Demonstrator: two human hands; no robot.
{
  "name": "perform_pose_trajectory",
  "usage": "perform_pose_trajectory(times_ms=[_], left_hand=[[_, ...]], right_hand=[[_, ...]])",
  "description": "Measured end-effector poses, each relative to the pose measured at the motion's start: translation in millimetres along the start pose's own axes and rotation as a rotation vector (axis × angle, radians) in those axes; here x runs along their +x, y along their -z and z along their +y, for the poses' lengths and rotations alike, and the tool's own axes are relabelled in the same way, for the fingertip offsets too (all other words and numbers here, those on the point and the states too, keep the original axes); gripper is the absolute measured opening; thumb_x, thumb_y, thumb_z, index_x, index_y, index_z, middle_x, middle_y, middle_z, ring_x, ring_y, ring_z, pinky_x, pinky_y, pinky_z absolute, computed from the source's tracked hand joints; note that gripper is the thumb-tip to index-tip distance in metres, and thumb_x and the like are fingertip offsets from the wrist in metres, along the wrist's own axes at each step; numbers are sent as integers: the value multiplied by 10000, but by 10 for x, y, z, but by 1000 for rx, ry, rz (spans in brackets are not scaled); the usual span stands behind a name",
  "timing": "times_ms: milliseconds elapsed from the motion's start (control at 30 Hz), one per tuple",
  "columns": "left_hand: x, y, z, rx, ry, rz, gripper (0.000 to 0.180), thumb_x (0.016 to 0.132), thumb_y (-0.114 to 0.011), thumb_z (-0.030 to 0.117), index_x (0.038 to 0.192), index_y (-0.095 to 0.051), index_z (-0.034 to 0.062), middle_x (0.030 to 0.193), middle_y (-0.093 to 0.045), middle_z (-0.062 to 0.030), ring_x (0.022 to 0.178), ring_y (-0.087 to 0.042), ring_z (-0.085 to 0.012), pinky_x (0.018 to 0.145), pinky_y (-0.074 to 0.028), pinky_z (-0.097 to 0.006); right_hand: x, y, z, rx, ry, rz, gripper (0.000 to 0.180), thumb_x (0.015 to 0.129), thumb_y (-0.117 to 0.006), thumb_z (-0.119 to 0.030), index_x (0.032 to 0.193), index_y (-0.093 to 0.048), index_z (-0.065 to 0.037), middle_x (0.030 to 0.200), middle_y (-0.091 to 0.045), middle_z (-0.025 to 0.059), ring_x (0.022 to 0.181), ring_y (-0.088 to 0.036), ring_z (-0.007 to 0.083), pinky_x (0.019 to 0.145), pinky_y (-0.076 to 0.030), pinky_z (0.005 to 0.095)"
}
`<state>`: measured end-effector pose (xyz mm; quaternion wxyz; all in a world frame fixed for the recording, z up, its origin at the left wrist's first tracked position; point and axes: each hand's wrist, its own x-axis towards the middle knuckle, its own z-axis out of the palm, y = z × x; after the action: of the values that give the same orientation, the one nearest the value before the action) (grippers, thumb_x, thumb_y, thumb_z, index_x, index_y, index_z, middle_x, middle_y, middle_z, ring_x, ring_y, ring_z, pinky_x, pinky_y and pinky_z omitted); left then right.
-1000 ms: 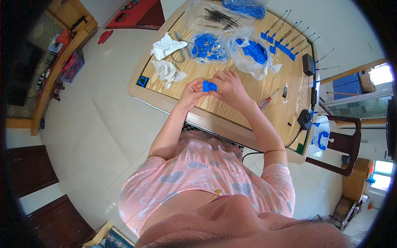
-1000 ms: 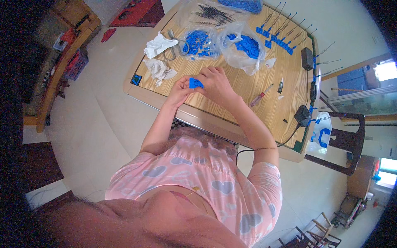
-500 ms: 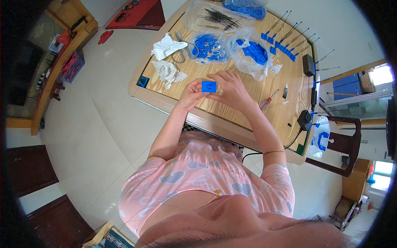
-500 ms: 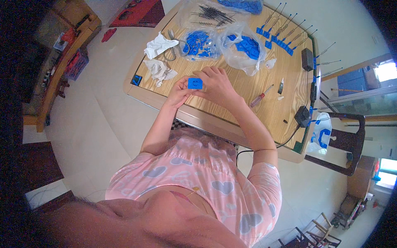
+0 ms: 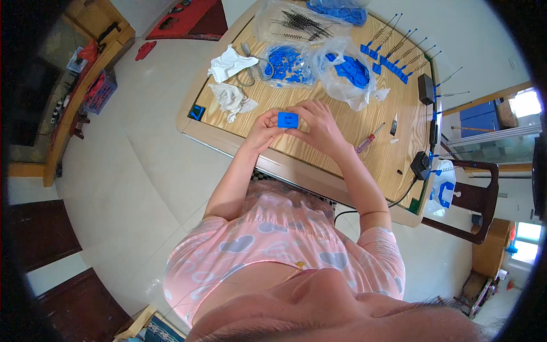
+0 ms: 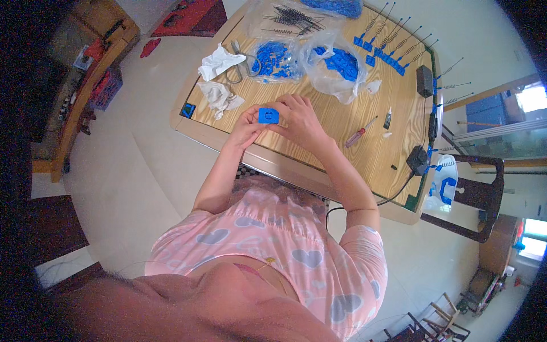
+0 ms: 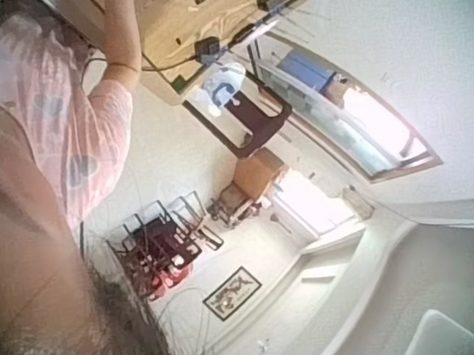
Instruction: The person attaches a blue plastic piece to a coiled wire rod, applies glue from a tube to blue plastic pieces, and presses the plastic pieces together by hand.
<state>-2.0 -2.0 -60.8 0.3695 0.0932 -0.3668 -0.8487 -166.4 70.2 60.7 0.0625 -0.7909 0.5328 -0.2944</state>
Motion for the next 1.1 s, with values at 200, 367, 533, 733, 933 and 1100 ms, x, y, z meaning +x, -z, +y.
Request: perform_pose_trajectory(times_ms=[200,367,533,733,933,1100], left_hand=[[1,-22,10,8,18,27,340,766,-583,-99,1075,-504,16,971,-623,-85,912,-606,-148,802,-489,-269],[6,-38,20,-11,7,9,351,771,-583,-96,1093,-496,11,992,-619,-96,935,-605,-166,832,-493,-295],[6,-47,23,-22,0,7,356,770,-583,-97,1097,-496,13,993,-619,-98,935,-605,-166,833,-493,-295],[0,-48,26,-31,-11,8,344,770,-585,-96,1084,-503,17,977,-624,-98,920,-608,-157,810,-493,-278],[9,-28,22,-30,5,17,349,760,-596,-95,1081,-503,8,961,-626,-94,913,-608,-155,800,-497,-269],[8,-40,33,-18,24,33,390,758,-601,-88,1121,-486,-2,974,-620,-101,916,-609,-168,822,-500,-287]], right_hand=[[-1,-59,29,1,13,-7,413,690,-702,-249,1072,-587,-143,958,-539,73,935,-509,278,828,-378,399],[12,-49,24,1,32,-11,403,697,-695,-240,1072,-590,-139,947,-542,70,927,-513,277,827,-379,395],[9,-57,40,-1,24,-20,384,704,-692,-234,1061,-590,-135,964,-542,73,922,-516,275,825,-382,395],[11,-27,-2,2,-15,9,467,687,-714,-255,1099,-543,-118,969,-535,87,947,-507,292,825,-385,413],[-39,-34,59,-17,-56,-32,442,690,-709,-270,1060,-539,-98,962,-533,92,960,-501,294,813,-388,415],[-52,-50,101,-13,-51,-24,403,693,-707,-269,1022,-550,-97,959,-537,86,953,-504,292,807,-393,410]])
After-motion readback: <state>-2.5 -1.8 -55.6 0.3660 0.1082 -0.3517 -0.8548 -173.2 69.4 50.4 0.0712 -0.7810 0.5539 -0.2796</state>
